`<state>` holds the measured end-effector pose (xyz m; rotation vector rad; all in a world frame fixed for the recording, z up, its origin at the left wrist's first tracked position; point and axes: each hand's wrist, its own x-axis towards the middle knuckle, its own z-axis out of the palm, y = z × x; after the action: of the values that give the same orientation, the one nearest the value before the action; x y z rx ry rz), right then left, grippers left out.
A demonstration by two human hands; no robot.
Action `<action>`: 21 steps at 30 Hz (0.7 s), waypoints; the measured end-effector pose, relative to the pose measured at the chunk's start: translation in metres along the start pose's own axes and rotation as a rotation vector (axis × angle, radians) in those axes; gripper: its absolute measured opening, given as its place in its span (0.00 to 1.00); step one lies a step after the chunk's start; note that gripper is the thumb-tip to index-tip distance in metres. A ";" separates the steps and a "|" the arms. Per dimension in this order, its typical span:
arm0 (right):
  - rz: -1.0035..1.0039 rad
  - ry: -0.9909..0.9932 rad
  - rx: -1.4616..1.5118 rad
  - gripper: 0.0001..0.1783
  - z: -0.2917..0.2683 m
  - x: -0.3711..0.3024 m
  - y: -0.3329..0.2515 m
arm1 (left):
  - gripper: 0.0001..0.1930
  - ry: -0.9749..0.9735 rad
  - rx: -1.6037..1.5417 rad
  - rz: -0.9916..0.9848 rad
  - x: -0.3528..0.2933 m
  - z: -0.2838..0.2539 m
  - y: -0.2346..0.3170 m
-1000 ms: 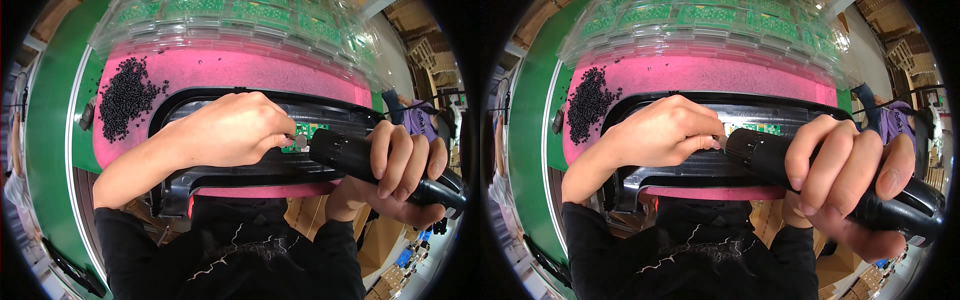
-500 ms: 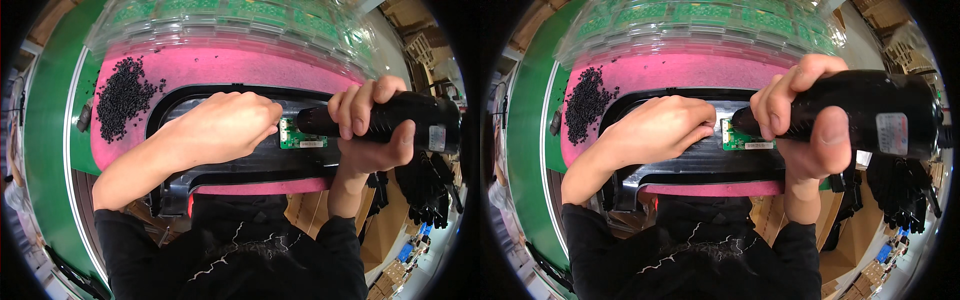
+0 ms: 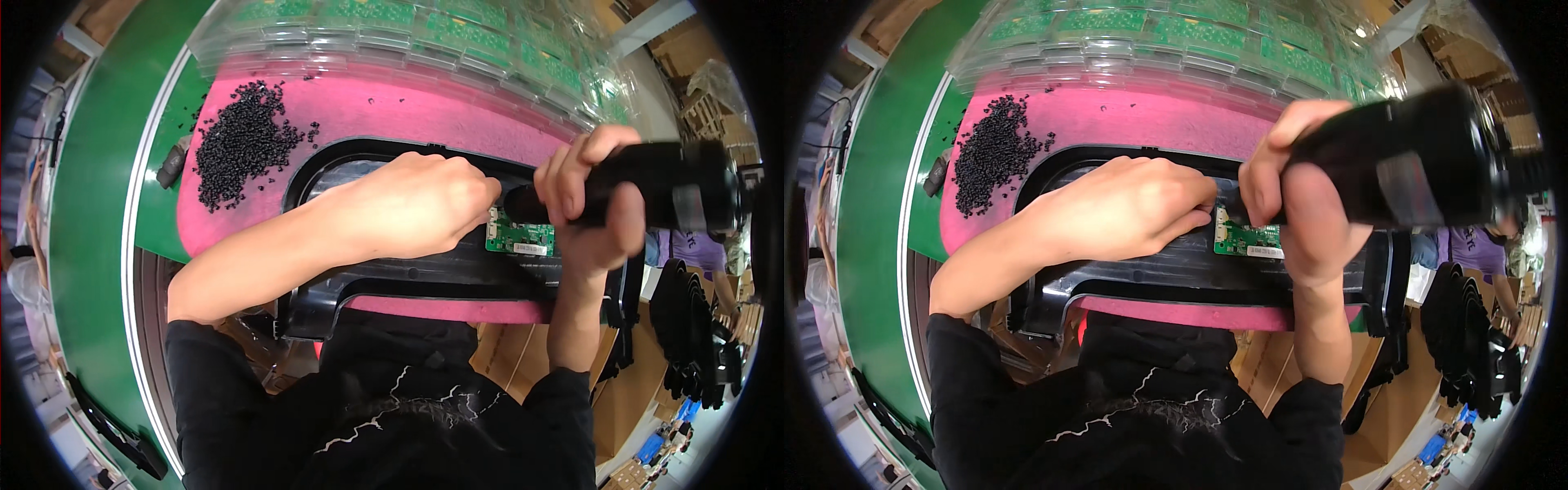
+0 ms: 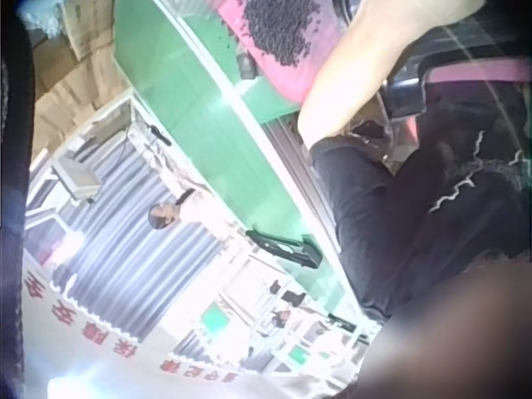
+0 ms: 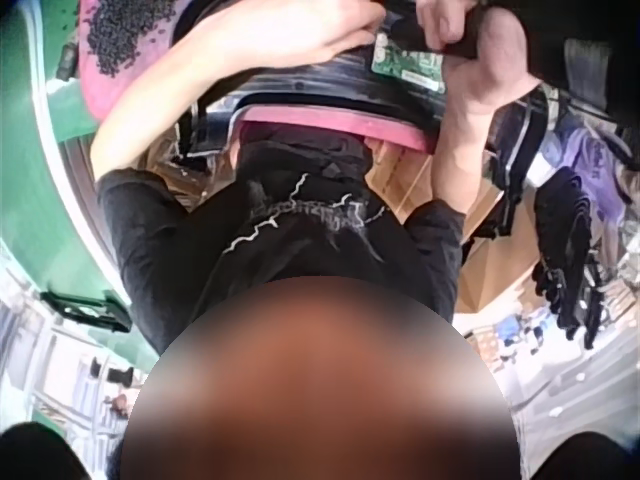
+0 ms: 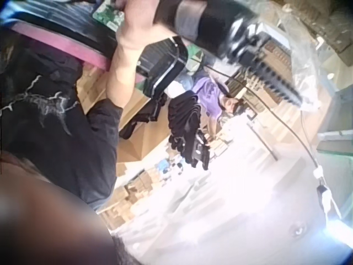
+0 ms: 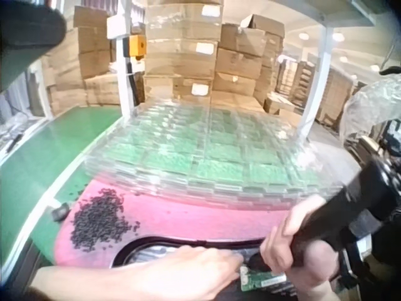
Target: Assembling a circuit board into a plastic housing using an electric screwdriver.
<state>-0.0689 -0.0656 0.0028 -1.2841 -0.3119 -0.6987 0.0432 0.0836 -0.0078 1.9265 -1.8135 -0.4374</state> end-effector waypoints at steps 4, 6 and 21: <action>0.018 0.044 -0.131 0.31 0.002 -0.010 -0.012 | 0.08 0.037 0.049 0.024 0.002 0.003 -0.002; -0.065 0.072 -0.092 0.29 0.000 -0.013 -0.016 | 0.08 0.102 0.086 0.118 0.003 0.005 -0.004; -0.320 0.105 0.275 0.26 -0.004 -0.018 -0.066 | 0.08 0.373 -0.007 0.397 0.013 0.011 0.008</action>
<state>-0.1250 -0.0720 0.0420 -0.9407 -0.5155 -0.9554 0.0322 0.0689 -0.0121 1.4677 -1.8657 0.0468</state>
